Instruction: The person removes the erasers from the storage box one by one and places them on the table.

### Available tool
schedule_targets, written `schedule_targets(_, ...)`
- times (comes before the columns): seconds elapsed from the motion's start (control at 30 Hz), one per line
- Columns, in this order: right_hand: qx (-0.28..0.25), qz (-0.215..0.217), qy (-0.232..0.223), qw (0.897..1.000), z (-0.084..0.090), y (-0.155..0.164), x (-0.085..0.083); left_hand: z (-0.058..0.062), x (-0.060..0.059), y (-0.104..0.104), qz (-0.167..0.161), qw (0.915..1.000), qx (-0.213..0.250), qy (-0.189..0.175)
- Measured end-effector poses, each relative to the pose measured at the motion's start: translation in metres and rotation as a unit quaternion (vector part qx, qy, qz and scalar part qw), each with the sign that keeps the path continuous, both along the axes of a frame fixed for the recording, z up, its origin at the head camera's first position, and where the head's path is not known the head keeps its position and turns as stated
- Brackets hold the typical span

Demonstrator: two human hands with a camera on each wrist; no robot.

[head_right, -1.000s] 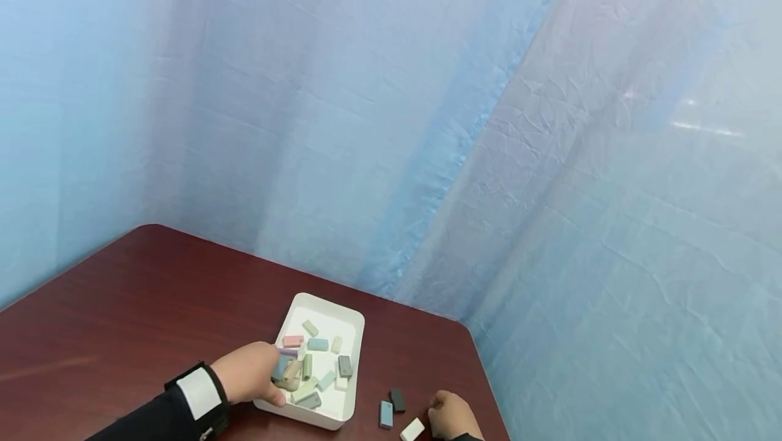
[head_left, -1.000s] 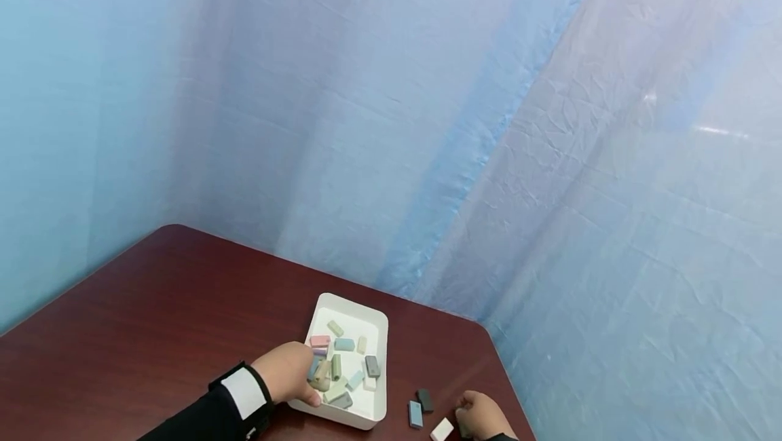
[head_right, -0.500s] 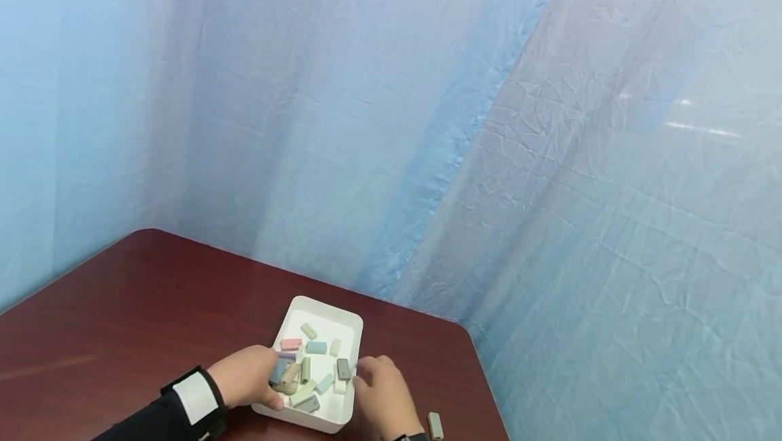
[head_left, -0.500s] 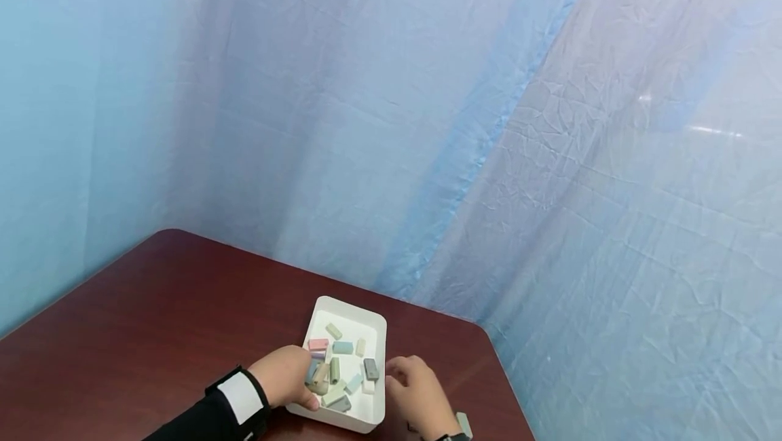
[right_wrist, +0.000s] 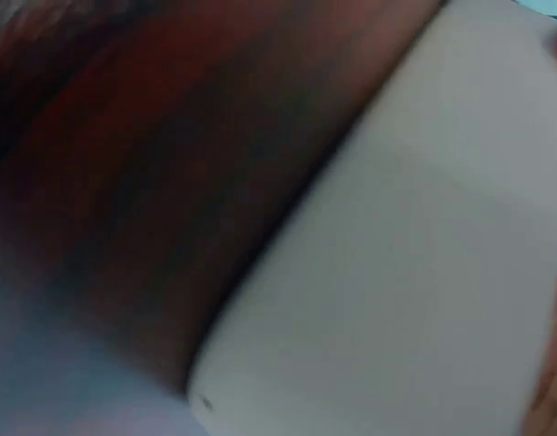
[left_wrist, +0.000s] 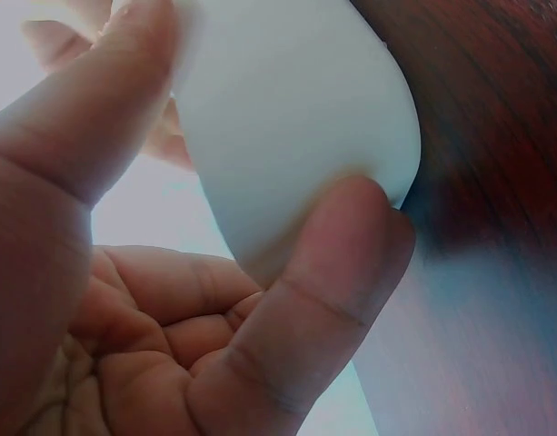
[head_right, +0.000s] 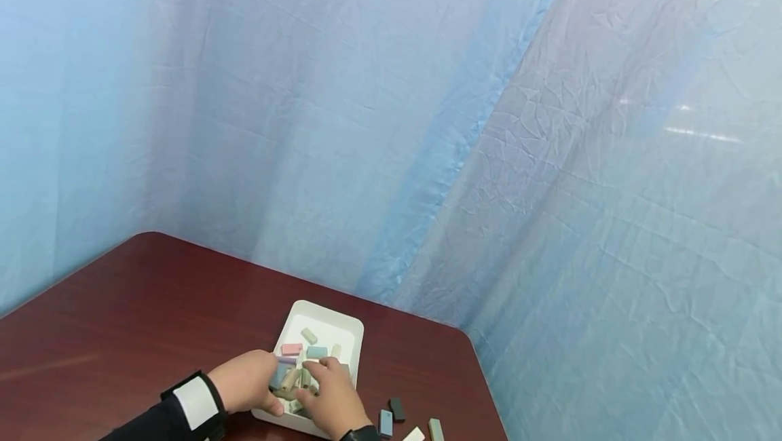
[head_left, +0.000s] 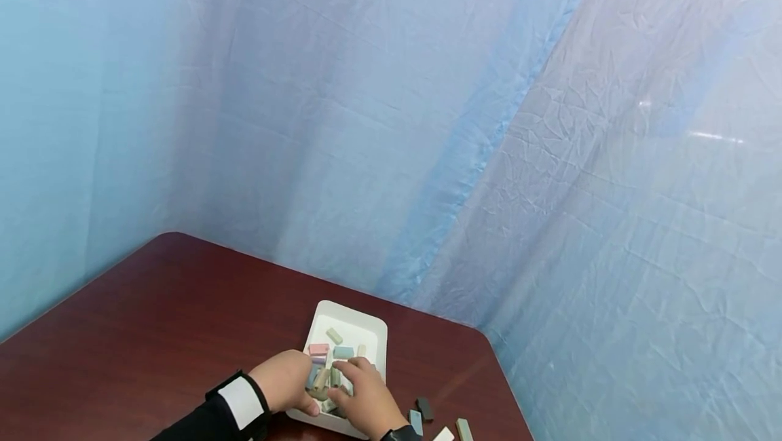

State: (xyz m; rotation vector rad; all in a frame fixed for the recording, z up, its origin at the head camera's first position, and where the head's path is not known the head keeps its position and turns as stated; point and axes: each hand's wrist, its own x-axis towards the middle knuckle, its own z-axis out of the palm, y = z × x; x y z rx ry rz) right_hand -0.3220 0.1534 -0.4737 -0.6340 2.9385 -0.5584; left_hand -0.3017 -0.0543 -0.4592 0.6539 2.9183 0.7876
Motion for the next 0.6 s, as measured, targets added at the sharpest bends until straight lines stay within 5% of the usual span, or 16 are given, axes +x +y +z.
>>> schedule_targets(0.2, 0.034, 0.012, -0.013, 0.999, -0.0048, -0.0042, -0.0047, -0.0009, -0.002, 0.0005, 0.004, 0.9999, -0.003, 0.009)
schedule_targets(0.6, 0.022, 0.036, 0.019, 0.999, 0.0036, -0.0009, 0.0039, -0.0003, 0.0005, 0.0015, 0.012, 0.9998, -0.004, 0.012)
